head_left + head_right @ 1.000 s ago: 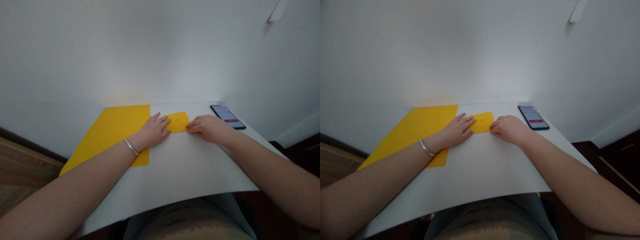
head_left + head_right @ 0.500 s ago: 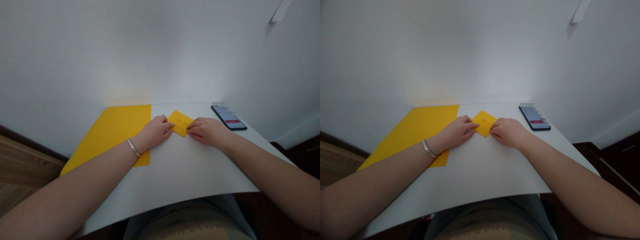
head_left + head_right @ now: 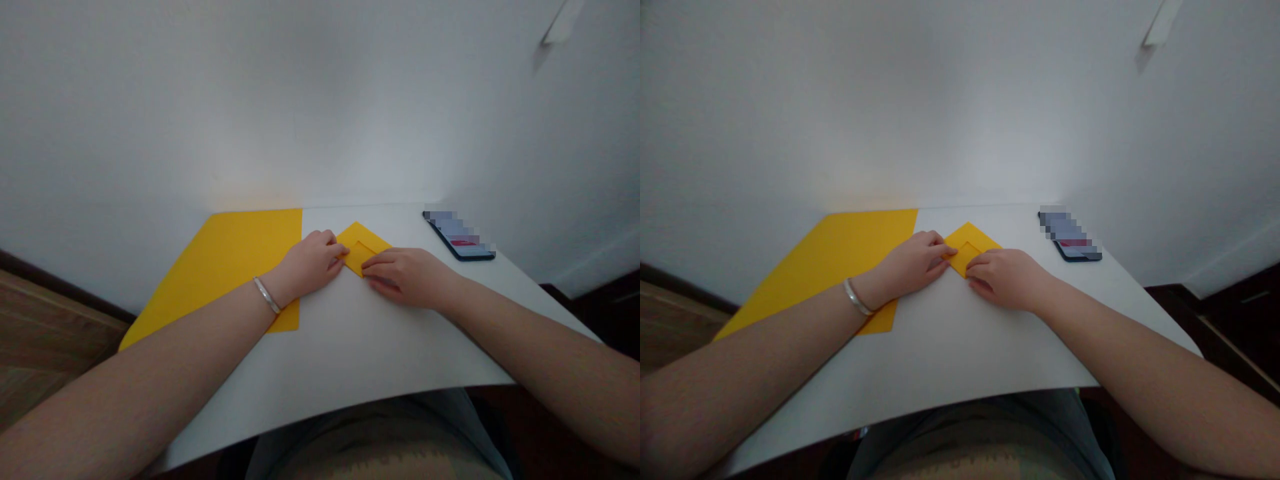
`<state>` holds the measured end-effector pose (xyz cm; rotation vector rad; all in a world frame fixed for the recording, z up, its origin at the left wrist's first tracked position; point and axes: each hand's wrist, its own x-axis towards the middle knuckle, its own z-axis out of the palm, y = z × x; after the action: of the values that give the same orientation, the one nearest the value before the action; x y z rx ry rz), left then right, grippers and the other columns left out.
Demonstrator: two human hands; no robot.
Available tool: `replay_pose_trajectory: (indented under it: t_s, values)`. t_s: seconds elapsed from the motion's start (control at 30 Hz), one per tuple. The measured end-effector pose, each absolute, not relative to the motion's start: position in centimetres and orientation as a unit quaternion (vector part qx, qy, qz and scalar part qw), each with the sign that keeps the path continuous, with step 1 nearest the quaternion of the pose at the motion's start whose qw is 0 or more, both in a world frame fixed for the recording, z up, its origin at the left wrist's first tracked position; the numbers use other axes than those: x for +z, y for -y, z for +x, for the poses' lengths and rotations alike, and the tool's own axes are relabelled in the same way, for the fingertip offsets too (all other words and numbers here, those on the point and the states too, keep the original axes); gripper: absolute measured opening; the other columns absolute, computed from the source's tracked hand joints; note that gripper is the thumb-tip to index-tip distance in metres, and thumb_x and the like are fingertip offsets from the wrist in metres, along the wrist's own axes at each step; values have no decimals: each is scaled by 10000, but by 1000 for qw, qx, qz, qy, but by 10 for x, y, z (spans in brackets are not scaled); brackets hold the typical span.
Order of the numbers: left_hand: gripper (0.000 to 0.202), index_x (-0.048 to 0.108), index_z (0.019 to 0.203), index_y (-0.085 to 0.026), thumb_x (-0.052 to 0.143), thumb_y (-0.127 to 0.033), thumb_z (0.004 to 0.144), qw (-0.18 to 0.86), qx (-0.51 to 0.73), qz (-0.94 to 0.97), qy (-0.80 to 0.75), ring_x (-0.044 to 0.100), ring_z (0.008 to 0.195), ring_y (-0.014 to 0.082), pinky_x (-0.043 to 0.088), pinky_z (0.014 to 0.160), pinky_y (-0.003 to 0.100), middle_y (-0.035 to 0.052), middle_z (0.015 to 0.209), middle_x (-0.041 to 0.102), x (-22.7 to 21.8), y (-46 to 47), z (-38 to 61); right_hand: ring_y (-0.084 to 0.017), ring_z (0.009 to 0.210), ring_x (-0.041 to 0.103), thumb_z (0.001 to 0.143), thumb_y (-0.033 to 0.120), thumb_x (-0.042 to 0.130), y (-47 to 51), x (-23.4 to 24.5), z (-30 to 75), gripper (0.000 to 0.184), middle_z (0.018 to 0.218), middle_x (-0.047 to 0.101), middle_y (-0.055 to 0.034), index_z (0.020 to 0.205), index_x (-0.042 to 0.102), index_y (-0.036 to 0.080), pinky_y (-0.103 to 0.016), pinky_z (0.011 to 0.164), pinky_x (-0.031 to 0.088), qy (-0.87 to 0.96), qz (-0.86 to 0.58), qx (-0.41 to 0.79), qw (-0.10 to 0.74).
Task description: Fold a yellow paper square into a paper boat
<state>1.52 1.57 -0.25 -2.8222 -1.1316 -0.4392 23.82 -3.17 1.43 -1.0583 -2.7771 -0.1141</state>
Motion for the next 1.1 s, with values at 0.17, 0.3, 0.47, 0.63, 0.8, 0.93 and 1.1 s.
replay_pose_trajectory:
  t_s: [0.17,0.3,0.47,0.63,0.8,0.93,1.1]
  values:
    - [328,630,1158,-168,482,-274,885,28,-160,-914,372,537,947,218,474,872,373,106,1022,570,-4,-15,16,-202,935,671,905,274,468,32,14,238,283,1079,717,-49,1020,715,197,-329,815,511,929,-357,-47,89]
    - [355,621,1183,-152,502,-264,867,18,-169,-910,377,531,954,222,462,897,380,110,1025,566,-5,-15,18,-209,939,666,899,260,478,32,12,236,267,1090,710,-73,997,711,176,-338,826,510,932,-348,-50,87]
    - [368,627,1185,-145,517,-277,859,12,-187,-908,375,525,957,224,457,902,377,118,1030,558,-6,-16,17,-227,983,659,890,257,485,33,12,232,274,1129,693,-113,1048,670,131,-362,863,509,934,-347,-50,70]
    - [320,664,1130,-168,496,-273,879,24,-187,-909,372,533,907,220,459,859,380,103,966,581,-7,-18,16,-232,1008,653,895,270,484,27,11,236,285,1161,677,-134,1078,654,132,-361,855,507,934,-345,-76,53]
    - [275,724,984,-190,465,-218,896,15,-192,-915,355,542,820,186,469,778,334,83,875,586,-6,-16,16,-213,959,667,901,221,464,14,9,248,251,1078,714,-88,1020,683,189,-338,815,508,915,-391,-78,56]
    - [239,709,918,-167,480,-224,882,31,-198,-914,353,553,971,216,466,874,358,106,987,604,-6,-13,16,-195,959,670,880,183,493,9,7,255,252,1071,722,-48,1026,693,231,-313,819,507,919,-385,-43,75]
    - [510,404,1381,-99,408,-242,891,13,-132,-912,389,313,1380,270,294,1115,432,149,1488,359,-13,-16,14,-171,1030,655,870,125,482,3,3,259,322,1133,706,-20,1089,691,235,-315,922,489,941,-324,-12,102]
